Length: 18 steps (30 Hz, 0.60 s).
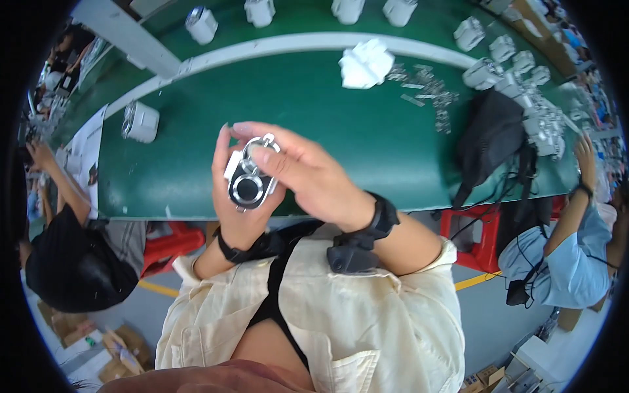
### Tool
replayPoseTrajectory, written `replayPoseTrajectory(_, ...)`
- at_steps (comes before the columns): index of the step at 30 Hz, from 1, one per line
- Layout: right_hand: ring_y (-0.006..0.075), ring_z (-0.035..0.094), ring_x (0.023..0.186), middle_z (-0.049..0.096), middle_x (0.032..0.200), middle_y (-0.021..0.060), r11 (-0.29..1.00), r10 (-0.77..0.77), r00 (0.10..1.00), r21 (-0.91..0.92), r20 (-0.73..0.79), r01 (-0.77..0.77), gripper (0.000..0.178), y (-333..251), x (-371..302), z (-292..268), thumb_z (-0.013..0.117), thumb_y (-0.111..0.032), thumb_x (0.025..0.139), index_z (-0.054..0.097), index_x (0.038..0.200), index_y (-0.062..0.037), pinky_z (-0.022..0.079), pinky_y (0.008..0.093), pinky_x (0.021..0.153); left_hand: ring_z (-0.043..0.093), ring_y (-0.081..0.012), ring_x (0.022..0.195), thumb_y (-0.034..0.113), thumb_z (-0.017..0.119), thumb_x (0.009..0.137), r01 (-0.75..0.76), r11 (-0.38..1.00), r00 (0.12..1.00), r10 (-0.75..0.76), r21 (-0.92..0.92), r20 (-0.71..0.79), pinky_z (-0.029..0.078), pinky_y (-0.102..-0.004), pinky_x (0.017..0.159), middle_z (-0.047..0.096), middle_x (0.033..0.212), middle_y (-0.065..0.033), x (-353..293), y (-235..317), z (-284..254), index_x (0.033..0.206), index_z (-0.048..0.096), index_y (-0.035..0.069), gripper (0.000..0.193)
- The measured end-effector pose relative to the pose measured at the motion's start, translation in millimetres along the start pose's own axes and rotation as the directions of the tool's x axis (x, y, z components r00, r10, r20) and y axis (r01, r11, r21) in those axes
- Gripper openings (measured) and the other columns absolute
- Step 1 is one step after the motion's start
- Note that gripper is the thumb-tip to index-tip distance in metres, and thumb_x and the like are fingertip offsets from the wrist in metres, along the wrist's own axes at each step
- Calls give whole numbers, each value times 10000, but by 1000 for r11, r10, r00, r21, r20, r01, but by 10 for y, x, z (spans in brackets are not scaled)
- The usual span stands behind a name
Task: The person picks up a white device, peels off a small sticker from its surface, and wipes it with a cloth. They repeat this process for several devices, placing each one back onto the green workbench after finishing.
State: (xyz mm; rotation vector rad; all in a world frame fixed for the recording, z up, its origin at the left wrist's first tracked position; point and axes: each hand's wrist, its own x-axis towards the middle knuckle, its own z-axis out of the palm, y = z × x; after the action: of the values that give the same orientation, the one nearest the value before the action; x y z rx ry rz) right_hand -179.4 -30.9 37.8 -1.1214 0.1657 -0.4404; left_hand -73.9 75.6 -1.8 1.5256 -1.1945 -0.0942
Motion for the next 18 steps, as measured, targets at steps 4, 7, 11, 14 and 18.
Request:
replayPoseTrajectory(4, 215, 563, 1148, 513, 1338, 138, 823, -261, 964, -535, -59, 190, 666, -99, -62, 41, 649, -143, 886, 323, 1444, 17, 426, 325, 993, 565, -318, 1031, 120, 826, 697, 29, 999, 999, -30, -35, -22, 466, -388, 877, 553, 1152, -183, 128, 3, 107, 1453, 216, -57, 987)
replayPoseTrajectory(7, 207, 570, 1110, 518, 1310, 124, 460, -412, 911, -863, 3, 210, 764, -300, -97, 72, 722, -148, 822, 310, 1445, 17, 439, 319, 970, 527, -333, 1096, 137, 835, 694, -79, 978, 997, 78, 195, 12, 468, -388, 881, 500, 1227, -207, 216, 30, 165, 1465, 174, -59, 1034)
replayPoseTrajectory(11, 183, 571, 1015, 558, 1180, 112, 653, -64, 984, -752, -168, -86, 791, -822, 145, -527, 771, -148, 727, 381, 1402, -16, 476, 303, 890, 470, -341, 1166, 168, 838, 701, -92, 995, 991, 89, 25, 102, 482, -389, 873, 403, 1315, -236, 321, 119, 164, 1479, 135, -49, 1071)
replayPoseTrajectory(14, 178, 576, 977, 586, 1129, 117, 351, -161, 954, -918, -254, -185, 721, -1521, 445, -1265, 749, -117, 703, 446, 1353, -30, 489, 295, 839, 451, -327, 1199, 168, 829, 713, -88, 996, 996, 89, -35, 27, 493, -387, 873, 376, 1327, -245, 372, 126, 97, 1485, 115, -43, 1073)
replayPoseTrajectory(18, 313, 614, 1039, 623, 1138, 207, -104, -469, 747, -811, -472, -576, 779, -1856, 998, -2616, 778, -213, 628, 477, 1310, 10, 490, 359, 894, 456, -320, 1202, 147, 811, 729, -1, 993, 1000, 0, -122, -7, 493, -386, 878, 393, 1315, -235, 400, -4, 77, 1484, 132, -41, 1033)
